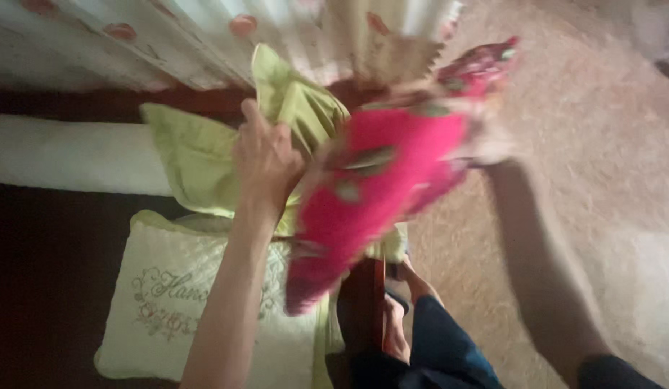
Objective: The person places a light green pillowcase onto a blue and white striped pillow, then onto a red floral pillow, smoothing and adjusting the fabric by hand. The pillows are handled one at a time and placed on a wooden surface.
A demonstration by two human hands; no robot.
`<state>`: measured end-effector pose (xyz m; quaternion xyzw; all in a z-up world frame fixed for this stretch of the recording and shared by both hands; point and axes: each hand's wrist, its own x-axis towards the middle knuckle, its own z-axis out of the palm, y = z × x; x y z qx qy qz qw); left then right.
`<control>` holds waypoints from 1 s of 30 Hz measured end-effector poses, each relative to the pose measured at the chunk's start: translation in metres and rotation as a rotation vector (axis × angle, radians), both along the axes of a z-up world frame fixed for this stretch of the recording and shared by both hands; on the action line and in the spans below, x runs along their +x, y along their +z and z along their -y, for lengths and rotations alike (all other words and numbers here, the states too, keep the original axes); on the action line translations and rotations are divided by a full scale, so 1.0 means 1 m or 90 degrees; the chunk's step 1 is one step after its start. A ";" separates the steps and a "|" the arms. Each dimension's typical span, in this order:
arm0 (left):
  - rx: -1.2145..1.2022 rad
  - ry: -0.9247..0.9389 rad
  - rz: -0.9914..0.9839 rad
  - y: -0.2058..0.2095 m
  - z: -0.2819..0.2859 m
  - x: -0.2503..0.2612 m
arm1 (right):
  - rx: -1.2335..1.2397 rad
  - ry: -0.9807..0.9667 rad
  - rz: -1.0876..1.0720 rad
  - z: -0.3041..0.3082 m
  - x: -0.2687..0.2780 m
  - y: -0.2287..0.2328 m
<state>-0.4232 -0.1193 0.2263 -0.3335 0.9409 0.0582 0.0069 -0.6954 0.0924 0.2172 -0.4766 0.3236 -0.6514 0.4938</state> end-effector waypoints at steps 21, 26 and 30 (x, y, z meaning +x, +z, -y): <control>-0.058 -0.210 -0.225 0.030 -0.093 -0.072 | 0.090 -0.148 0.001 -0.100 0.114 0.024; -0.108 -0.277 -0.293 0.097 -0.130 -0.067 | 0.035 -0.196 -0.129 -0.112 0.108 0.051; -0.067 -0.282 -0.272 0.160 -0.160 -0.050 | -0.024 -0.343 -0.269 -0.117 0.102 0.058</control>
